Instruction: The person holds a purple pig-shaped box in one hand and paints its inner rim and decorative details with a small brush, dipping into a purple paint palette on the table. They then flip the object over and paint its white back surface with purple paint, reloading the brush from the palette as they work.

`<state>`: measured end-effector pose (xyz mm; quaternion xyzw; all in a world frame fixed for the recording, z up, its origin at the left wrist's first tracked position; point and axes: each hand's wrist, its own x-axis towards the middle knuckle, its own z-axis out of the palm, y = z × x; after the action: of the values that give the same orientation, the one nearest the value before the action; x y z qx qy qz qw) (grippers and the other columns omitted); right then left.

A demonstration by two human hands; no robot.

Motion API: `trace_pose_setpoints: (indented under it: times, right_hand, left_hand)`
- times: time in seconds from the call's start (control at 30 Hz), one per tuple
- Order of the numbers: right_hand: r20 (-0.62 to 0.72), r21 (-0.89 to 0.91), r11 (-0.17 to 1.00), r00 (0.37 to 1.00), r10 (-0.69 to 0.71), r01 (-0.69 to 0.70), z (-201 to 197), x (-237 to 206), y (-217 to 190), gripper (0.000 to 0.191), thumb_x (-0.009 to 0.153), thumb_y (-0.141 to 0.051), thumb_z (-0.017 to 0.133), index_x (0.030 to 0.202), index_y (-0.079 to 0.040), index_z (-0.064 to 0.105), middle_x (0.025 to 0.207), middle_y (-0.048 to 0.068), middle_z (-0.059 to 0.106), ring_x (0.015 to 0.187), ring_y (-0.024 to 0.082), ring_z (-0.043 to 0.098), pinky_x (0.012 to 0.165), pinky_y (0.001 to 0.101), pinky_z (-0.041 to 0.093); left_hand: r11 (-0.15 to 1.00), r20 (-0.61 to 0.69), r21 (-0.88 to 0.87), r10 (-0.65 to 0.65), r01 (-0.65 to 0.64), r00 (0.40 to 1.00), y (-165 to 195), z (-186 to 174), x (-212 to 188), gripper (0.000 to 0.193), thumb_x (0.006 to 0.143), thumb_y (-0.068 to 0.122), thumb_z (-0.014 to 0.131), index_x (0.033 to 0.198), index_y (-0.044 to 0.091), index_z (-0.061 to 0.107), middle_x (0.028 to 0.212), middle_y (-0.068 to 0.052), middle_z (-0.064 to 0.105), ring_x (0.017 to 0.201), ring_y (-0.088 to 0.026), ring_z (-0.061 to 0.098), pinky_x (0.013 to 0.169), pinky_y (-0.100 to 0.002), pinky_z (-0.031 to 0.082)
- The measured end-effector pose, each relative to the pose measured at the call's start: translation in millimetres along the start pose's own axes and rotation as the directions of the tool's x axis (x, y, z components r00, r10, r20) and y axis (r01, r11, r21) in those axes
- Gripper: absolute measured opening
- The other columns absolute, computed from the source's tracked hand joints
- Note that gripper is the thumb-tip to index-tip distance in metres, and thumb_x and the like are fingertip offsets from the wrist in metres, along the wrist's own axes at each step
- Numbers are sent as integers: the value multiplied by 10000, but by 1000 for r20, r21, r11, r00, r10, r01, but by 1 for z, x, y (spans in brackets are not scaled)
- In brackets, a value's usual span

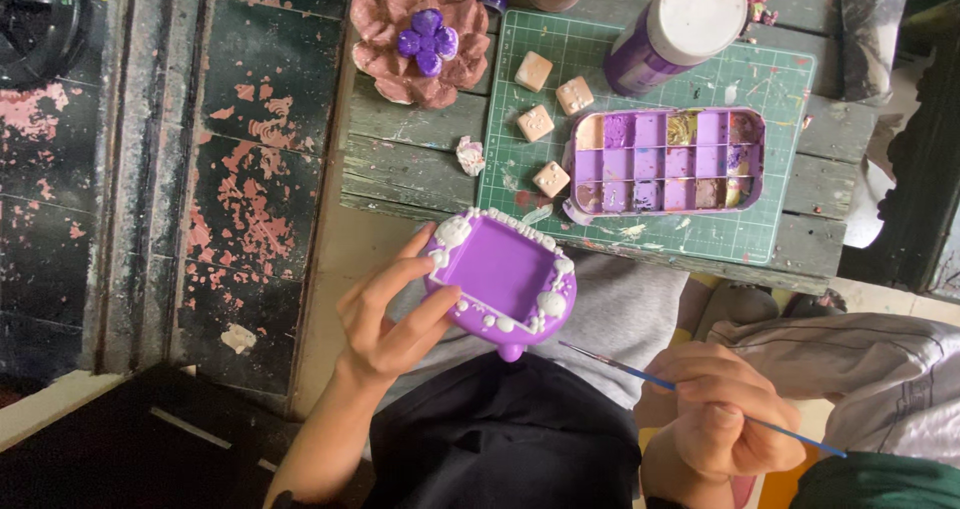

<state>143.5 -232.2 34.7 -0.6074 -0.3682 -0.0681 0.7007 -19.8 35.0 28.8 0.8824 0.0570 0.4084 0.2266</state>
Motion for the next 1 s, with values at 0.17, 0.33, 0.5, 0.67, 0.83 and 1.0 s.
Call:
trace_pose_setpoints:
  times: [0.17,0.33,0.5,0.67,0.83,1.0]
  right_hand:
    - [-19,163,986,1000,15,-12,-5,1,10,397,1104,-326,533,951,41,525,746,211,617,624,275,673,536,366,544]
    - [71,-23,999,997,-21,23,5,13,25,361,1126,-388,505,1124,-27,525,957,267,678,851,328,728,681,387,608]
    - [434,-121,970,890,-138,209,21,33,36,635,790,-483,802,1212,-86,543,1082,176,711,1017,370,708,940,530,525]
    - [505,59,996,858,-92,72,34,39,53,940,677,-412,960,1415,-100,468,1417,162,586,1251,378,631,1094,565,486]
    - [549,158,987,829,-108,24,35,25,70,940,797,-264,934,1538,-127,373,1593,116,475,1327,397,603,1145,562,480]
    - [497,214,976,856,-140,35,31,4,74,868,852,-233,885,1551,-173,374,1610,80,459,1198,385,694,1024,535,575]
  left_hand:
    - [998,26,58,-7,6,1000,1,-3,8,387,787,-3,884,1112,108,706,1213,-108,571,1153,-399,709,921,-398,604]
    - [1000,17,6,-14,14,1000,0,-3,3,397,765,12,890,1101,111,705,1209,-104,561,1160,-412,704,923,-408,606]
    - [952,-5,-264,-163,156,987,5,16,-14,454,765,18,930,1119,75,652,1295,-140,489,1227,-452,656,1006,-443,578]
    - [806,95,-507,-300,305,949,9,27,-28,459,797,9,896,1130,67,586,1364,-166,447,1243,-433,682,1017,-438,585]
    - [669,111,-675,-326,312,939,16,32,-30,456,834,32,870,1148,45,540,1373,-165,414,1245,-490,669,1009,-483,595]
    - [667,98,-705,-246,241,964,15,32,-22,453,839,35,860,1142,63,525,1365,-169,423,1218,-520,663,1005,-511,590]
